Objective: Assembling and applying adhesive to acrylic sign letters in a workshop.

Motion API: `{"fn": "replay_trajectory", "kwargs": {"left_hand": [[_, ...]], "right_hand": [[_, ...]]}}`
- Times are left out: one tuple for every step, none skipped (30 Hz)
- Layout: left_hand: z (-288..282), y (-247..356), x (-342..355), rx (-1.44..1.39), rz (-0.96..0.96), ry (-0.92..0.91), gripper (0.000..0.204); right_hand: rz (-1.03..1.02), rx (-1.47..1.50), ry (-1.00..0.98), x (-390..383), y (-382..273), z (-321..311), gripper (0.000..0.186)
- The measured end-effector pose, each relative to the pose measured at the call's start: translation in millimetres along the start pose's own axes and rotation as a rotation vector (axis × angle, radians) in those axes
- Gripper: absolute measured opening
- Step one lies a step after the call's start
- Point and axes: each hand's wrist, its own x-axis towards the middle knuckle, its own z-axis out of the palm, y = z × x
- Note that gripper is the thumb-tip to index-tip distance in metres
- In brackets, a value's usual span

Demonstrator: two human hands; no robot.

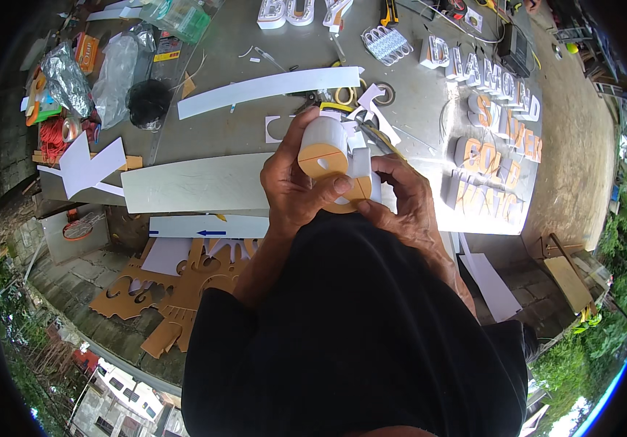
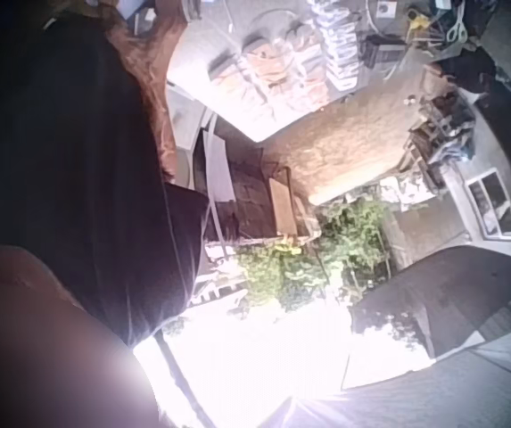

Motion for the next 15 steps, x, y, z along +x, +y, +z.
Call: {"fn": "replay_trajectory", "kwargs": {"left_hand": [[0, 0, 0, 0.0, 0.0, 0.001, 0.083], [0, 0, -1, -0.004, -0.018, -0.002, 0.083], [0, 0, -1, -0.007, -0.036, -0.004, 0.083], [0, 1, 0, -0.007, -0.036, -0.005, 0.083], [0, 1, 1, -0.015, -0.036, -0.005, 0.083], [0, 1, 1, -0.024, -0.037, -0.005, 0.083], [-1, 0, 0, -0.026, -0.037, -0.004, 0.083], [-3, -3, 0, -0.055, -0.039, -0.019, 0.085], [-6, -6, 0, -0.082, -0.04, -0.033, 0.087], [-10, -8, -1, -0.081, -0.036, -0.032, 0.087], [-14, -11, -2, -0.074, -0.023, -0.088, 0.09], [-17, -11, -1, -0.067, -0.012, -0.146, 0.093], [-18, -10, 1, -0.066, -0.008, -0.146, 0.093], [-19, -8, 3, -0.056, 0.014, -0.182, 0.098], [-20, -7, 4, -0.045, 0.037, -0.216, 0.104]], "right_hand": [[0.0, 0.002, -0.006, 0, 0, 0, 0.054], [0.0, 0.001, -0.007, 0, 1, 0, 0.054], [-0.004, -0.002, 0.003, 0, 2, 0, 0.054], [-0.008, -0.005, 0.013, 0, 2, 1, 0.054], [-0.009, -0.005, 0.013, 0, 1, 1, 0.054], [-0.004, -0.018, 0.008, 0, -1, 1, 0.054], [0.001, -0.031, 0.003, -1, -3, 1, 0.054], [0.001, -0.033, 0.003, -1, -5, 1, 0.054], [-0.055, -0.125, 0.021, -1, -8, 1, 0.054], [-0.112, -0.218, 0.038, -1, -10, 1, 0.054], [-0.117, -0.218, 0.036, -1, -13, 2, 0.054], [-0.216, -0.291, 0.094, 0, -16, 3, 0.054], [-0.315, -0.363, 0.151, -1, -18, 3, 0.053], [-0.319, -0.364, 0.151, -1, -19, 3, 0.053], [-0.327, -0.412, 0.167, -3, -18, 4, 0.053]]}}
